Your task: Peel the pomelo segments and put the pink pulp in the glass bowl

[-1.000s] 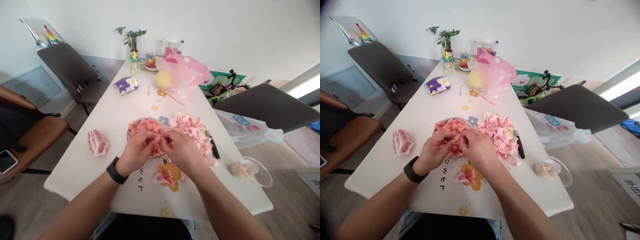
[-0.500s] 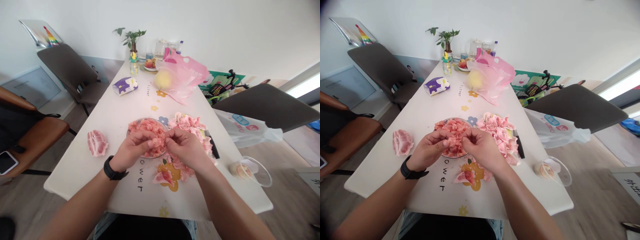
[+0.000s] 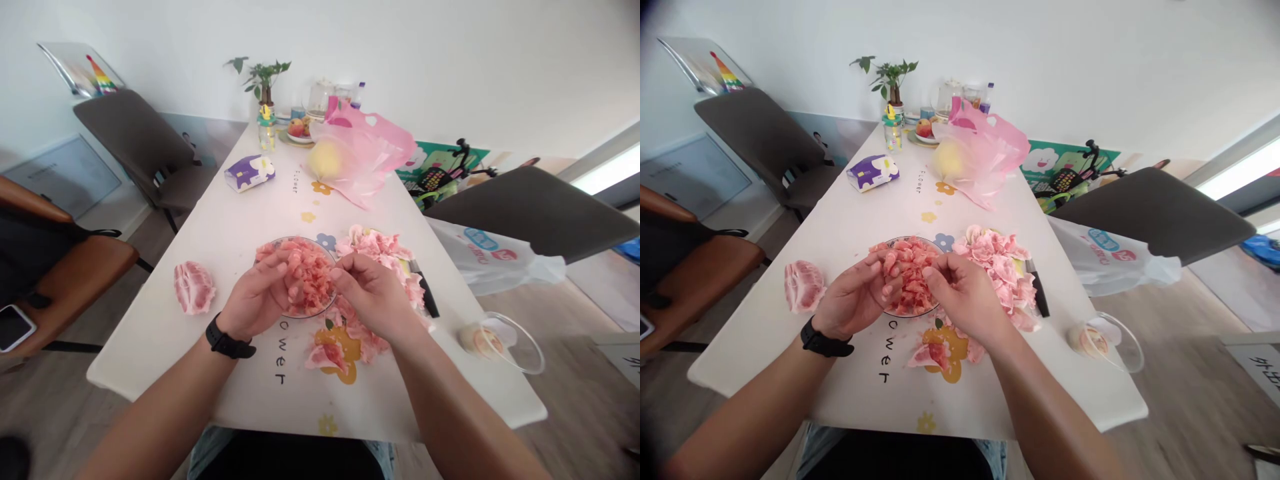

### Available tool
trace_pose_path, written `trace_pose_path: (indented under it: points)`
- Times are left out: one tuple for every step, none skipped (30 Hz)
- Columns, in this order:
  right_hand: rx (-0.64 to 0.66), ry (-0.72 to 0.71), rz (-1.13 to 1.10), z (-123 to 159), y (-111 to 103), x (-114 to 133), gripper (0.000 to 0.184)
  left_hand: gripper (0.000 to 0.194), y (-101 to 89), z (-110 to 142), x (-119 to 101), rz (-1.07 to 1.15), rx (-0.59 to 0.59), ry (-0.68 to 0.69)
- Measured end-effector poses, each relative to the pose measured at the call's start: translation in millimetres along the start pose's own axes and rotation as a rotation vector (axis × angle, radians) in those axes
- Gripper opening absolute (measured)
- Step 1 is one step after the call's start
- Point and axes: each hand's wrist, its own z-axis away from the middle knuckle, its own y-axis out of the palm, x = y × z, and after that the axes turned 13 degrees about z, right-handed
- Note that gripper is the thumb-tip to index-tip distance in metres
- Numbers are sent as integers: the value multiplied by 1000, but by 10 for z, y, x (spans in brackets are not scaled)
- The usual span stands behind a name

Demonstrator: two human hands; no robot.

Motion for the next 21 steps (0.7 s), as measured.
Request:
trace_pose_path:
  points:
    - [-11, -5, 63, -1, -10, -15, 26, 23, 4, 5, -1, 8, -4, -2]
    - [-21, -11, 135, 0, -25, -34, 27, 23, 6, 9, 0, 10, -6, -5]
    - [-24, -19, 214, 3, -47, -61, 28, 23, 7, 14, 1, 11, -6, -9]
    - [-9, -30, 299, 8, -76, -96, 27, 21, 6, 17, 1, 13, -1, -16]
    - [25, -43, 386, 16, -112, -141, 25, 20, 4, 19, 2, 19, 7, -25]
    - [79, -60, 468, 27, -155, -194, 22, 20, 1, 19, 2, 28, 15, -31]
    - [149, -79, 548, 40, -201, -252, 19, 21, -3, 20, 2, 36, 20, -35]
    - [223, -99, 617, 53, -248, -313, 17, 22, -7, 19, 1, 39, 22, -39]
    - [284, -126, 679, 66, -294, -371, 18, 23, -10, 20, 1, 35, 21, -41]
    - [330, -145, 733, 78, -335, -421, 22, 23, -12, 20, 1, 23, 21, -43]
    - [358, -138, 785, 86, -371, -461, 25, 24, -12, 22, 2, 7, 20, -46]
    - [368, -116, 834, 92, -401, -488, 28, 25, -11, 24, 3, -10, 22, -47]
    - [369, -79, 882, 95, -424, -503, 31, 27, -10, 26, 4, -25, 25, -48]
    - [365, -40, 923, 95, -442, -507, 33, 29, -8, 28, 6, -36, 28, -45]
    - [357, -8, 956, 93, -455, -505, 32, 30, -7, 30, 8, -44, 31, -40]
    - [347, 10, 974, 90, -464, -501, 27, 30, -7, 32, 9, -47, 33, -34]
    - [336, 13, 980, 86, -471, -497, 20, 30, -8, 32, 10, -47, 36, -28]
    - [323, 7, 978, 82, -475, -497, 18, 30, -9, 33, 10, -46, 38, -24]
    - [310, -3, 973, 77, -476, -500, 20, 30, -10, 33, 8, -43, 42, -22]
    - [301, -17, 969, 73, -473, -506, 22, 30, -10, 33, 6, -41, 47, -20]
    - [297, -24, 967, 70, -464, -511, 23, 30, -8, 33, 4, -43, 50, -17]
